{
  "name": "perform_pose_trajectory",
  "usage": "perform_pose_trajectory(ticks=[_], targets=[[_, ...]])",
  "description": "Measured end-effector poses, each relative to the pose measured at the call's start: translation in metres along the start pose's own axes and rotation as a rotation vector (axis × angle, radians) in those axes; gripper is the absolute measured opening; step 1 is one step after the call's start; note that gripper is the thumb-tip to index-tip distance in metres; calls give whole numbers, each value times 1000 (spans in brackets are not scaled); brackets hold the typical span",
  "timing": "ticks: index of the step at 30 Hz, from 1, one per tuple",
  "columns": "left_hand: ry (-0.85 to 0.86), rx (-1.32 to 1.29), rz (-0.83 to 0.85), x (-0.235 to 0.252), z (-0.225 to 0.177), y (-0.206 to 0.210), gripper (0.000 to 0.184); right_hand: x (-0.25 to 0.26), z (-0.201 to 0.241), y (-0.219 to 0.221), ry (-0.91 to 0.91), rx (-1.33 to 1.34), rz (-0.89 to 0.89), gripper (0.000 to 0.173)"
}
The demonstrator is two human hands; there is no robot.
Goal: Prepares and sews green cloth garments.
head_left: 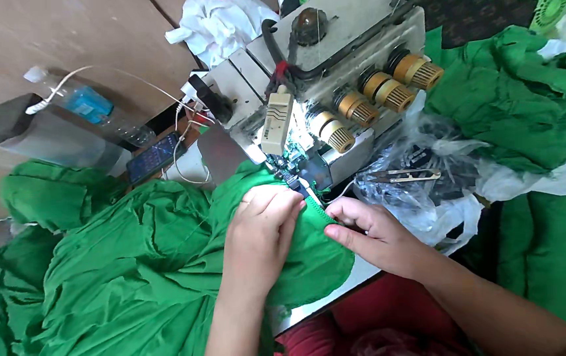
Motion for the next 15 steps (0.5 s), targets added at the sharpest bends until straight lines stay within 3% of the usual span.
perform_pose_trajectory(ticks=[10,15], targets=[[-9,1,-26,2,4,-1,20,0,-2,7,13,36,-6,21],[-157,95,-15,-6,-26,4,54,-5,-3,7,3,23,-13,22]])
Point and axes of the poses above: each hand's wrist, its own x-axis towards the middle knuckle, its own y-axis out of the palm, z = x × y, the point moved 6 cm from there along x, towards the middle knuckle, and after that the axes turned 8 degrees about y, right-handed, at the moved point
